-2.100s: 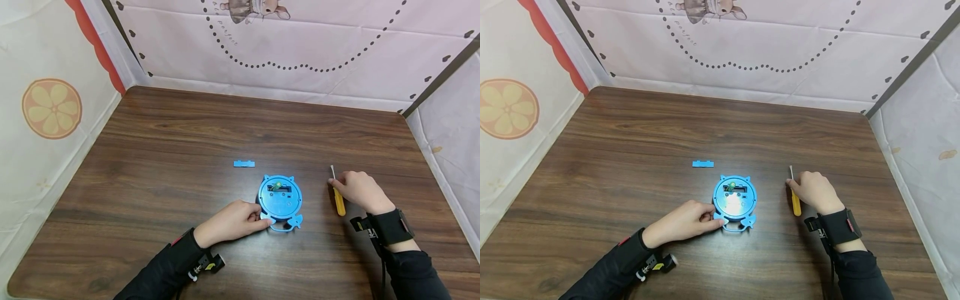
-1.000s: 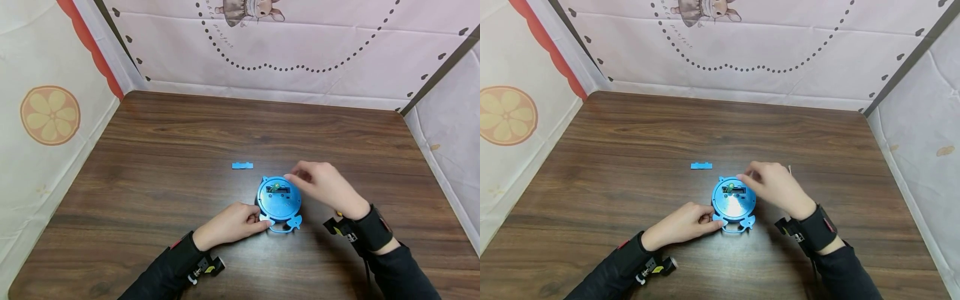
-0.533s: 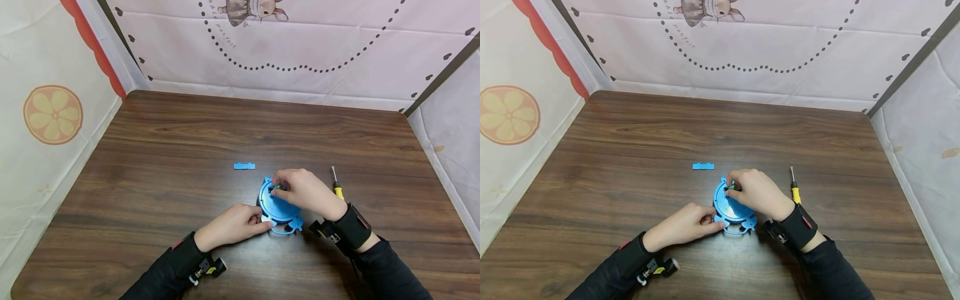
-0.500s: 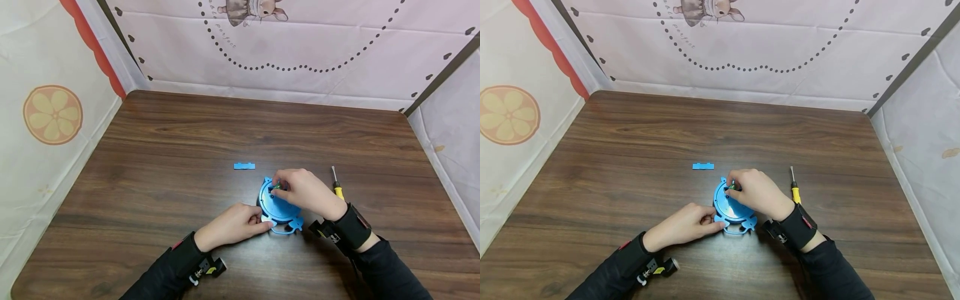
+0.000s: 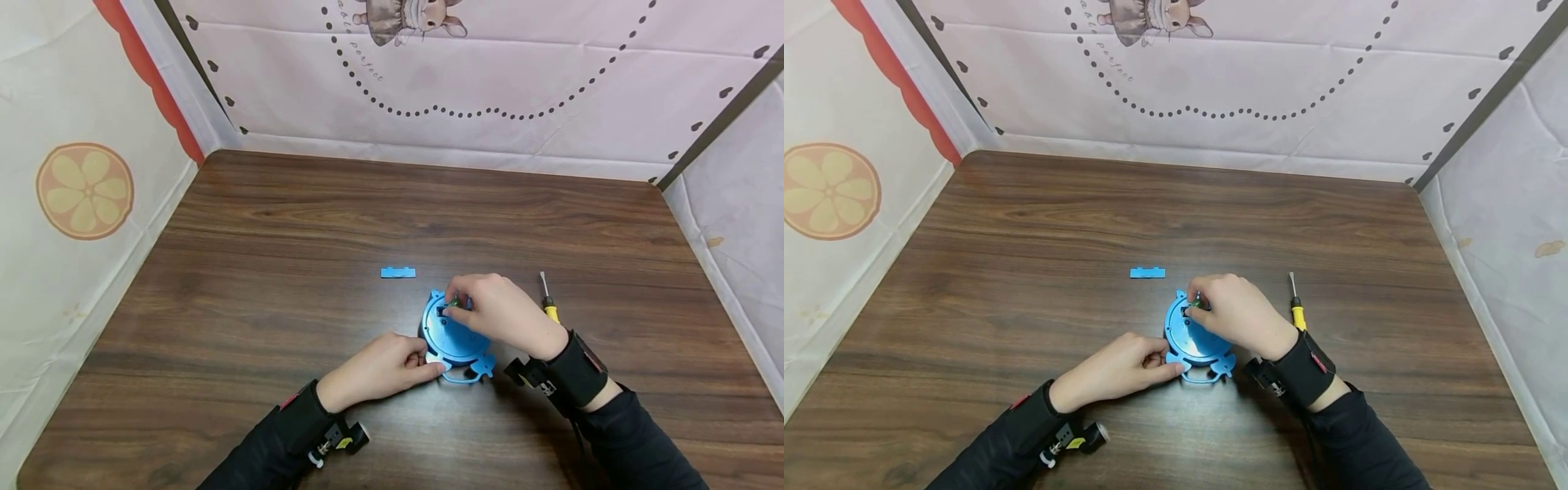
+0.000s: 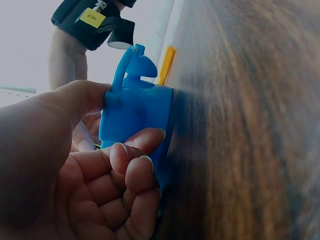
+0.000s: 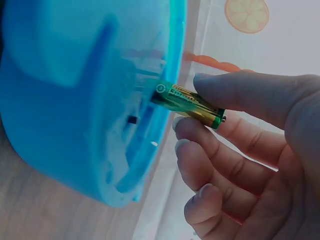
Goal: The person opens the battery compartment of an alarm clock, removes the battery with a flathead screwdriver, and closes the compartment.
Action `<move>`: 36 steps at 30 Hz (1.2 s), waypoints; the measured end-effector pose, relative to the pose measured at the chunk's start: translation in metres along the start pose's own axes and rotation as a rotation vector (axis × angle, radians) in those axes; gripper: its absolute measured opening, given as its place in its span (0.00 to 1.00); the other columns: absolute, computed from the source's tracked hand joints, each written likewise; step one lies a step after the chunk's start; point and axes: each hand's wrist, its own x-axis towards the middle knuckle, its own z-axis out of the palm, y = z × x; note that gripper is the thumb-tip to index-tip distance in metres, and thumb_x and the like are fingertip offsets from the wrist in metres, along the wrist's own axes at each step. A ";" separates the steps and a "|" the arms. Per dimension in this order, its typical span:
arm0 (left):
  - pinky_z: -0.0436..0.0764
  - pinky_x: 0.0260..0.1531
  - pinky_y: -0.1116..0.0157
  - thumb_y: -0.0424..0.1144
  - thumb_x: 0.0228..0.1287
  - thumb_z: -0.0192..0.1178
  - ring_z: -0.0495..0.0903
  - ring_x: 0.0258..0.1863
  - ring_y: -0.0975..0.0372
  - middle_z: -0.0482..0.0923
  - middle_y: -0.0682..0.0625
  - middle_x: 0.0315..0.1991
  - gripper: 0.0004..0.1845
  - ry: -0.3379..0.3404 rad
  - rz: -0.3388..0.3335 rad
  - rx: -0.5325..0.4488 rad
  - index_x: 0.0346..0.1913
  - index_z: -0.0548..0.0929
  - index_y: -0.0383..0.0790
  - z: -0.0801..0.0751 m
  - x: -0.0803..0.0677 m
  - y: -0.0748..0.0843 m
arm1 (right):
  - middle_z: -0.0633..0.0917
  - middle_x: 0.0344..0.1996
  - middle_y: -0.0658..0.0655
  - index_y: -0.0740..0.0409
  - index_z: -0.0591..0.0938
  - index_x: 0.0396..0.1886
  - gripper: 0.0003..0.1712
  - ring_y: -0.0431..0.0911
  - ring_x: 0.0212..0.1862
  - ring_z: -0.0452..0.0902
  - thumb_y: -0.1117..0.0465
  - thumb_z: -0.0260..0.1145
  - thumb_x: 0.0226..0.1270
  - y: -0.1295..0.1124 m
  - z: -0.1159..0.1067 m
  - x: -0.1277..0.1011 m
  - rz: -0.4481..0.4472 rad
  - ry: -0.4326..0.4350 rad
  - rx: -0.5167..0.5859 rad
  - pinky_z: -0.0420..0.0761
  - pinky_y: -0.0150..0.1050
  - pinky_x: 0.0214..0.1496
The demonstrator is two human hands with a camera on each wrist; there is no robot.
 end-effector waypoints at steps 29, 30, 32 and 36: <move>0.59 0.21 0.72 0.53 0.73 0.60 0.59 0.14 0.70 0.58 0.60 0.14 0.20 0.000 -0.001 0.015 0.23 0.72 0.49 0.005 -0.009 0.001 | 0.84 0.39 0.55 0.55 0.84 0.47 0.13 0.50 0.40 0.78 0.51 0.66 0.73 0.106 -0.032 -0.006 0.335 0.037 0.185 0.76 0.44 0.41; 0.59 0.21 0.72 0.53 0.73 0.60 0.59 0.14 0.70 0.58 0.60 0.14 0.21 0.004 -0.001 0.015 0.22 0.72 0.50 0.005 -0.009 0.002 | 0.84 0.40 0.56 0.54 0.84 0.47 0.13 0.50 0.40 0.78 0.51 0.65 0.74 0.108 -0.032 -0.005 0.344 0.047 0.189 0.76 0.44 0.42; 0.59 0.21 0.72 0.53 0.73 0.60 0.58 0.14 0.70 0.57 0.61 0.14 0.21 0.010 -0.001 0.014 0.22 0.71 0.50 0.004 -0.009 0.002 | 0.84 0.42 0.56 0.54 0.83 0.49 0.13 0.51 0.41 0.77 0.51 0.64 0.75 0.114 -0.033 -0.004 0.366 0.066 0.194 0.75 0.45 0.42; 0.58 0.21 0.73 0.53 0.73 0.60 0.58 0.14 0.70 0.57 0.61 0.14 0.21 0.016 0.003 0.012 0.22 0.71 0.50 0.000 -0.009 0.005 | 0.84 0.44 0.57 0.54 0.83 0.50 0.16 0.51 0.41 0.77 0.48 0.63 0.75 0.124 -0.040 -0.001 0.396 0.085 0.192 0.75 0.44 0.41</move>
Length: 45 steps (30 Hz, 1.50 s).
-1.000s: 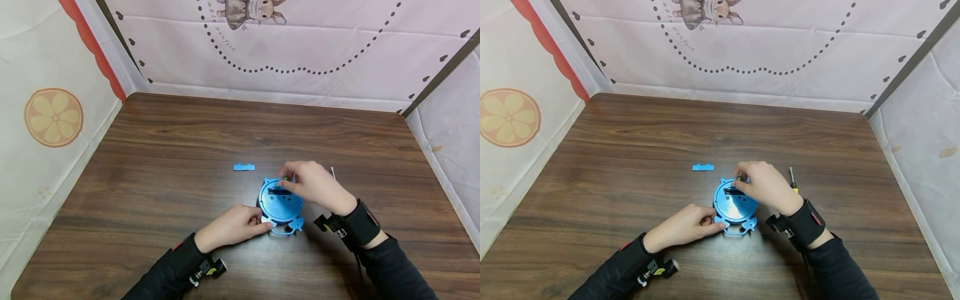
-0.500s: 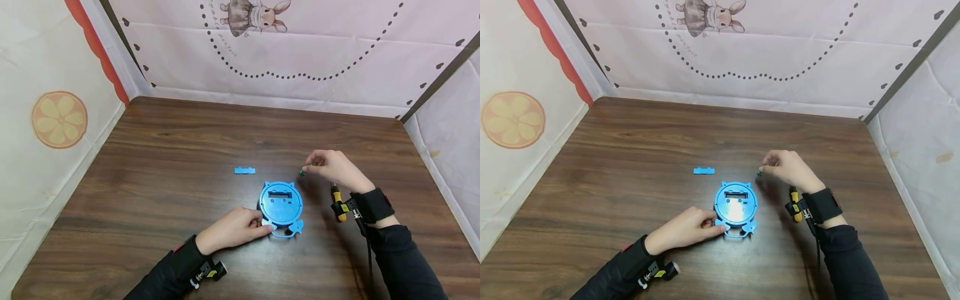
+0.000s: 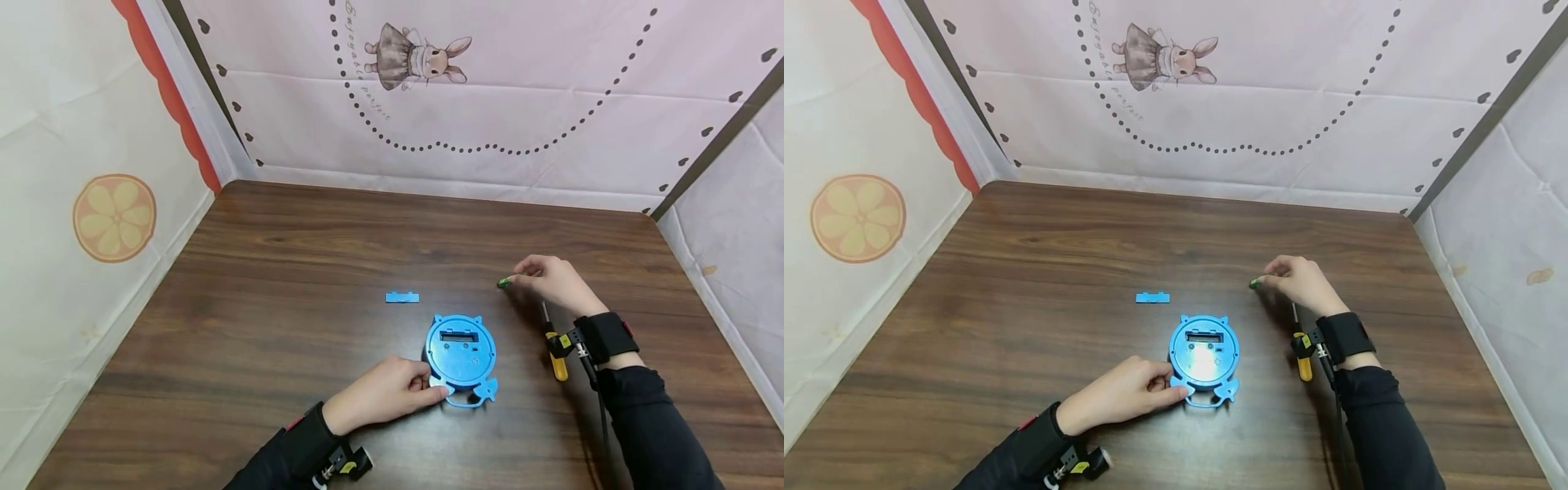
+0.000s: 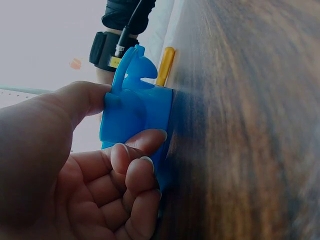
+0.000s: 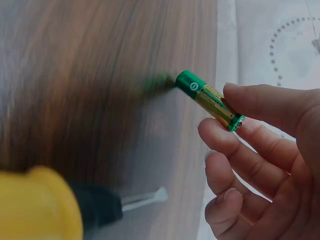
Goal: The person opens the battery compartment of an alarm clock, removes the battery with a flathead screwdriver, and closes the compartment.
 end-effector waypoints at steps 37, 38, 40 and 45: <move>0.60 0.20 0.73 0.54 0.72 0.61 0.60 0.14 0.71 0.58 0.61 0.14 0.20 -0.006 -0.038 0.003 0.23 0.73 0.51 0.003 0.008 -0.001 | 0.84 0.40 0.59 0.61 0.83 0.50 0.10 0.53 0.42 0.78 0.65 0.64 0.72 0.044 -0.019 -0.010 -0.016 -0.013 -0.102 0.75 0.51 0.44; 0.60 0.20 0.73 0.54 0.72 0.61 0.60 0.14 0.71 0.59 0.61 0.14 0.20 -0.004 -0.037 0.005 0.23 0.73 0.51 0.003 0.008 -0.001 | 0.84 0.40 0.59 0.61 0.83 0.51 0.11 0.53 0.42 0.78 0.65 0.64 0.72 0.044 -0.019 -0.010 -0.016 -0.013 -0.101 0.75 0.51 0.44; 0.60 0.20 0.73 0.54 0.72 0.61 0.60 0.14 0.71 0.59 0.62 0.14 0.20 0.000 -0.035 0.011 0.22 0.73 0.51 0.003 0.008 -0.001 | 0.84 0.40 0.59 0.62 0.82 0.51 0.11 0.53 0.42 0.78 0.65 0.64 0.72 0.044 -0.019 -0.010 -0.015 -0.014 -0.098 0.75 0.51 0.44; 0.60 0.20 0.73 0.54 0.72 0.60 0.60 0.14 0.71 0.59 0.62 0.14 0.20 0.003 -0.031 0.018 0.22 0.72 0.51 0.004 0.008 -0.001 | 0.84 0.41 0.59 0.62 0.82 0.51 0.11 0.54 0.43 0.79 0.64 0.64 0.72 0.045 -0.018 -0.010 -0.012 -0.011 -0.090 0.75 0.52 0.45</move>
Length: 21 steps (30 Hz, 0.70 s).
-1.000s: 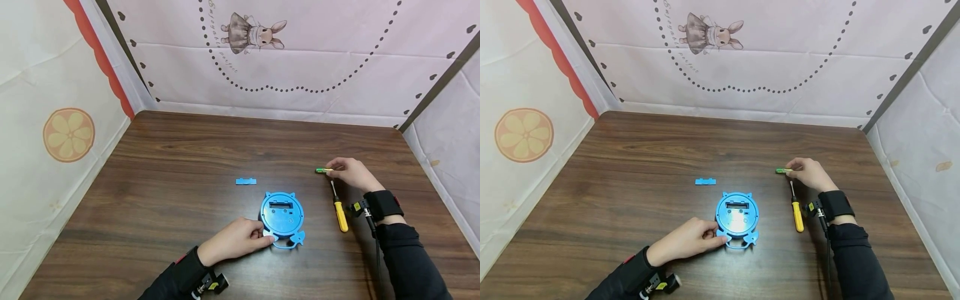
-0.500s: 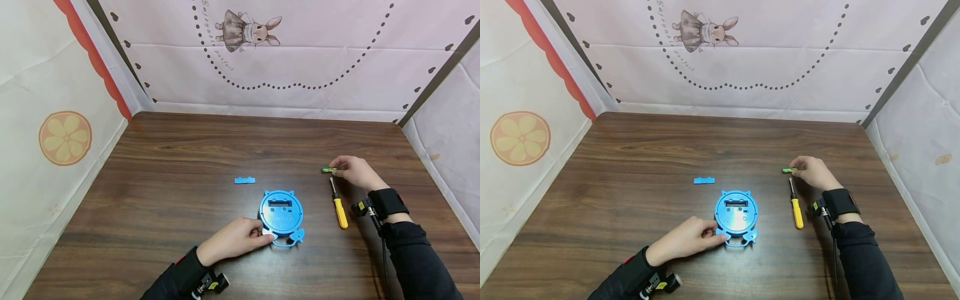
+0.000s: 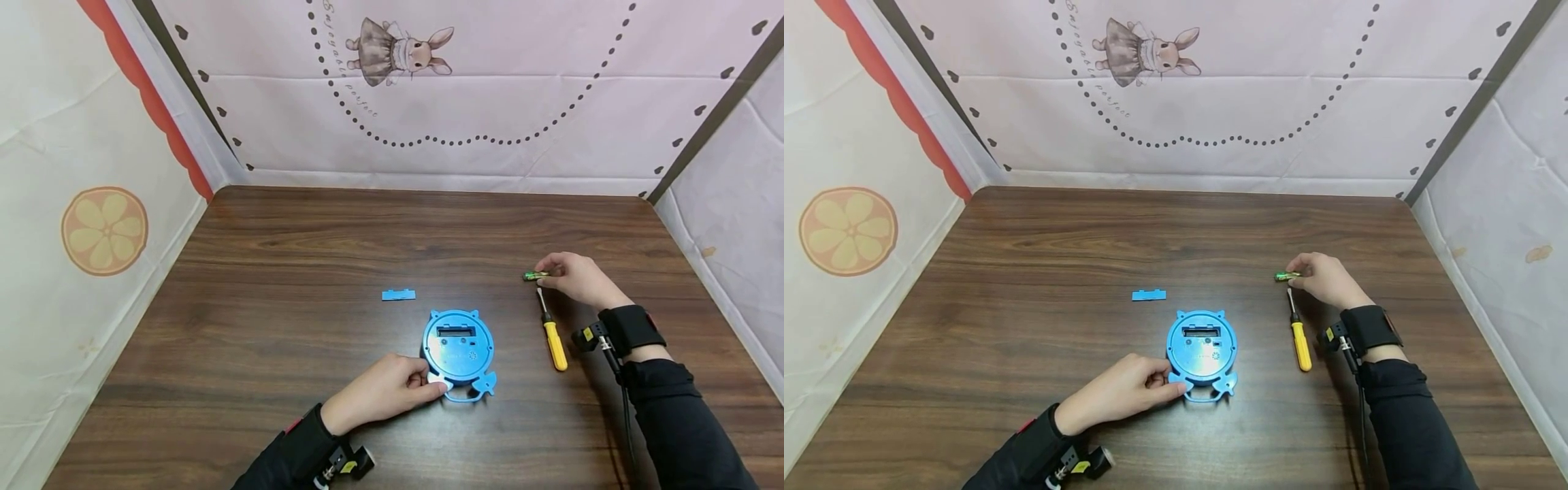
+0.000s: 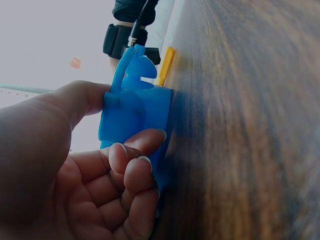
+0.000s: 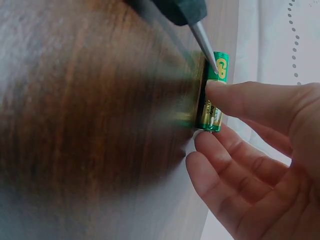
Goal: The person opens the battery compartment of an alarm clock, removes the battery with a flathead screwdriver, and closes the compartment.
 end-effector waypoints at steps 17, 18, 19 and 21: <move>0.59 0.21 0.72 0.53 0.72 0.60 0.59 0.15 0.71 0.58 0.61 0.14 0.21 -0.002 0.009 0.006 0.22 0.71 0.50 -0.001 0.000 0.001 | 0.83 0.46 0.61 0.60 0.79 0.57 0.18 0.54 0.47 0.80 0.54 0.62 0.77 -0.024 -0.009 -0.021 -0.040 0.110 0.091 0.78 0.52 0.46; 0.59 0.21 0.73 0.53 0.72 0.60 0.59 0.15 0.71 0.58 0.61 0.14 0.21 -0.002 0.007 0.007 0.22 0.71 0.50 -0.001 0.000 0.001 | 0.84 0.46 0.60 0.59 0.80 0.57 0.17 0.53 0.47 0.80 0.54 0.62 0.77 -0.028 -0.008 -0.024 -0.053 0.125 0.094 0.78 0.51 0.46; 0.59 0.20 0.73 0.53 0.72 0.60 0.59 0.15 0.71 0.58 0.61 0.14 0.21 -0.002 0.007 0.006 0.22 0.71 0.50 -0.001 0.000 0.001 | 0.84 0.45 0.59 0.58 0.80 0.56 0.17 0.53 0.46 0.80 0.53 0.62 0.77 -0.032 -0.008 -0.027 -0.067 0.139 0.096 0.77 0.51 0.46; 0.59 0.20 0.73 0.53 0.73 0.60 0.59 0.14 0.71 0.58 0.61 0.14 0.21 -0.003 0.009 0.004 0.22 0.72 0.50 0.000 0.001 0.001 | 0.84 0.46 0.57 0.56 0.81 0.55 0.16 0.51 0.46 0.80 0.52 0.62 0.77 -0.040 -0.004 -0.033 -0.089 0.158 0.099 0.77 0.50 0.46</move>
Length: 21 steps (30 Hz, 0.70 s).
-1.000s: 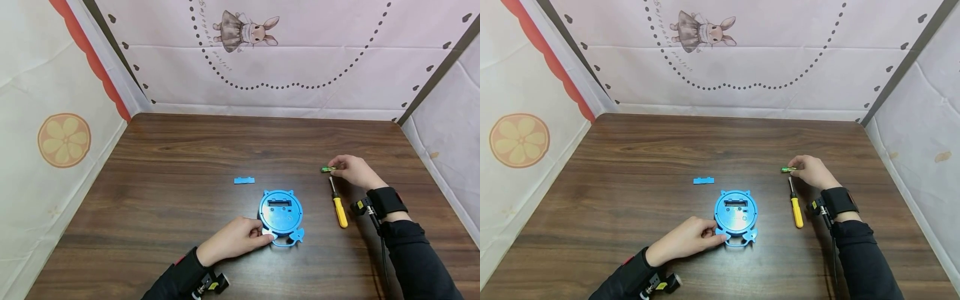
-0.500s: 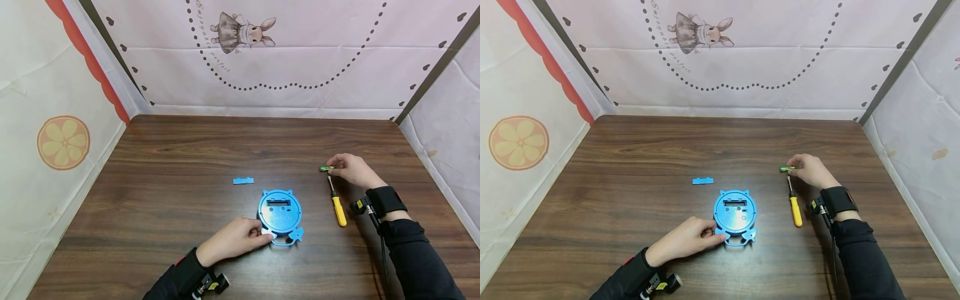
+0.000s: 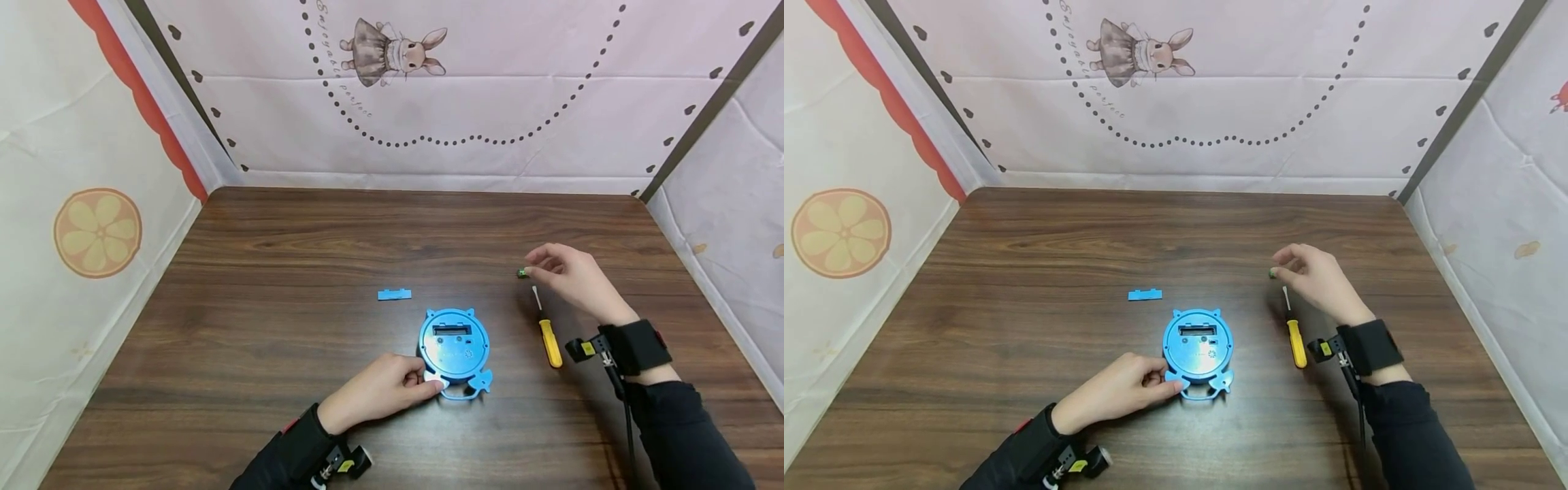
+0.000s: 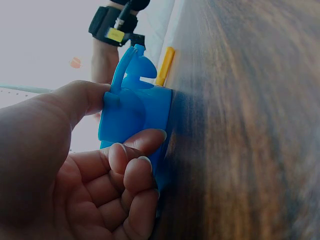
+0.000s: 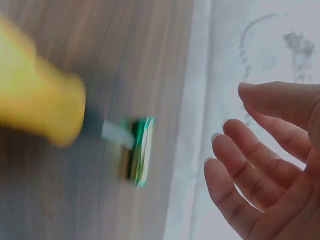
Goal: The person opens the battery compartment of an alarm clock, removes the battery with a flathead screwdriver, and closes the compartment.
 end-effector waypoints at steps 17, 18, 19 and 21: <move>0.60 0.20 0.72 0.54 0.73 0.60 0.60 0.14 0.71 0.61 0.61 0.15 0.20 -0.015 -0.013 -0.022 0.23 0.73 0.50 -0.001 0.001 -0.001 | 0.86 0.34 0.47 0.54 0.85 0.52 0.17 0.41 0.33 0.77 0.48 0.62 0.76 -0.037 0.070 -0.051 0.031 -0.088 0.072 0.76 0.38 0.34; 0.60 0.20 0.72 0.54 0.73 0.60 0.60 0.14 0.71 0.61 0.61 0.15 0.20 -0.014 -0.014 -0.021 0.23 0.73 0.50 0.000 0.001 -0.002 | 0.85 0.33 0.47 0.53 0.86 0.50 0.17 0.41 0.31 0.76 0.47 0.62 0.76 -0.037 0.073 -0.053 0.041 -0.091 0.075 0.75 0.37 0.32; 0.60 0.20 0.72 0.54 0.73 0.59 0.60 0.14 0.71 0.61 0.61 0.15 0.21 -0.014 -0.015 -0.018 0.23 0.73 0.50 -0.001 0.001 -0.002 | 0.85 0.31 0.47 0.52 0.87 0.48 0.17 0.42 0.29 0.74 0.46 0.62 0.75 -0.037 0.075 -0.055 0.050 -0.095 0.079 0.74 0.36 0.30; 0.60 0.20 0.72 0.55 0.73 0.59 0.59 0.14 0.70 0.60 0.61 0.15 0.21 -0.017 -0.019 -0.018 0.23 0.72 0.50 0.000 0.000 -0.002 | 0.82 0.26 0.46 0.50 0.87 0.43 0.17 0.41 0.26 0.72 0.44 0.62 0.75 -0.037 0.080 -0.058 0.062 -0.105 0.086 0.72 0.35 0.28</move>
